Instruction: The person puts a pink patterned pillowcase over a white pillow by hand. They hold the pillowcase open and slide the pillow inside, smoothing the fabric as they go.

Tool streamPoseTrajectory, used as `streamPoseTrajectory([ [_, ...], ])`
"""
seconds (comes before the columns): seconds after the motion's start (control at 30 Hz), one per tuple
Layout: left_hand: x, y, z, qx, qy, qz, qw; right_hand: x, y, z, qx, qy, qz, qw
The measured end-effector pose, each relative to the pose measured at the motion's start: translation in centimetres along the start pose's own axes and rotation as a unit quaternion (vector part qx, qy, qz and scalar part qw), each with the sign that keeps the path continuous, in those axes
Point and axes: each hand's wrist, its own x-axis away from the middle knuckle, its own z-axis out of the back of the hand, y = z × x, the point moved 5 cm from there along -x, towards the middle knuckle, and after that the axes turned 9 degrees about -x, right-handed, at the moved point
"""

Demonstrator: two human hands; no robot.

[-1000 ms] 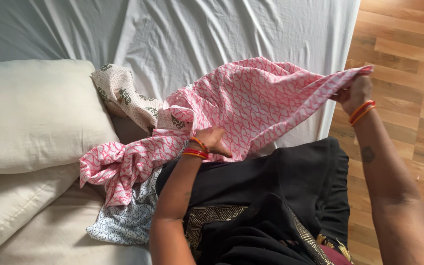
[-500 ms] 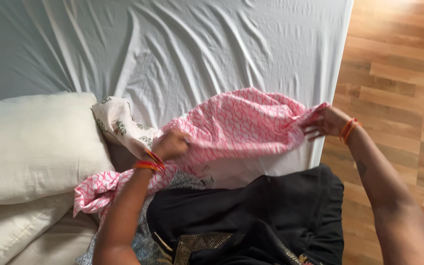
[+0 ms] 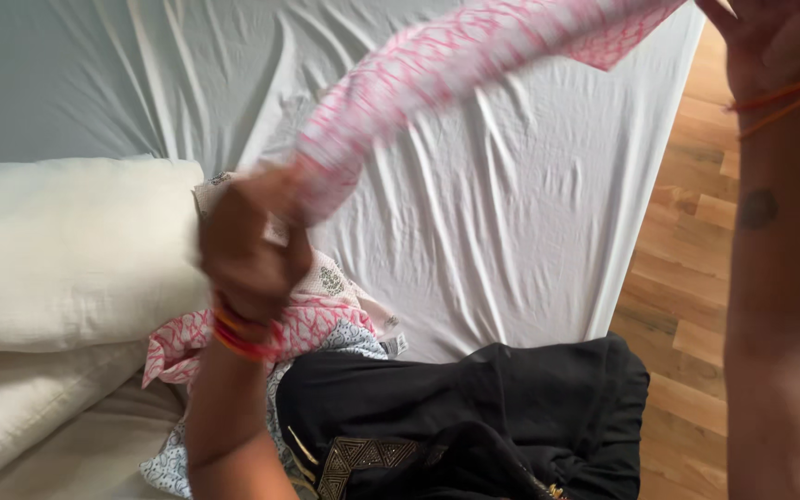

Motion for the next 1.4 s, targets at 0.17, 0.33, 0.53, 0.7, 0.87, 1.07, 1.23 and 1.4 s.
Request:
streamPoseTrajectory([
  [0.17, 9.9, 7.6, -7.8, 0.152, -0.109, -0.1, 0.977, 13.6, 2.0, 7.5, 0.031, 0.236, -0.035, 0.971],
  [0.33, 20.0, 14.2, -15.8, 0.203, -0.284, -0.121, 0.929, 27.8, 16.0, 9.2, 0.092, 0.52, -0.233, 0.816],
  [0.53, 24.1, 8.6, -20.7, 0.082, -0.253, -0.056, 0.962, 36.9, 30.3, 2.5, 0.114, 0.421, -0.361, 0.824],
  [0.7, 29.9, -5.9, -22.9, -0.068, -0.236, 0.244, 0.938, 36.1, 32.1, -4.0, 0.325, 0.337, -0.39, 0.793],
  [0.87, 38.5, -14.5, -25.8, -0.057, -0.209, 0.539, 0.814, 35.6, 32.1, -7.3, 0.326, 0.292, -0.398, 0.806],
  [1.07, 40.7, -15.1, -27.5, 0.103, -0.141, 0.643, 0.746, 37.4, 31.6, -4.3, 0.194, 0.328, -0.437, 0.815],
  [1.23, 38.3, -15.8, -24.9, 0.294, 0.095, 0.69, 0.655, 36.7, 28.3, -5.1, 0.186, 0.28, -0.402, 0.852],
  [1.4, 32.3, -13.5, -17.2, -0.082, -0.142, 0.54, 0.826, 36.1, 27.3, -5.7, 0.437, 0.2, -0.478, 0.736],
])
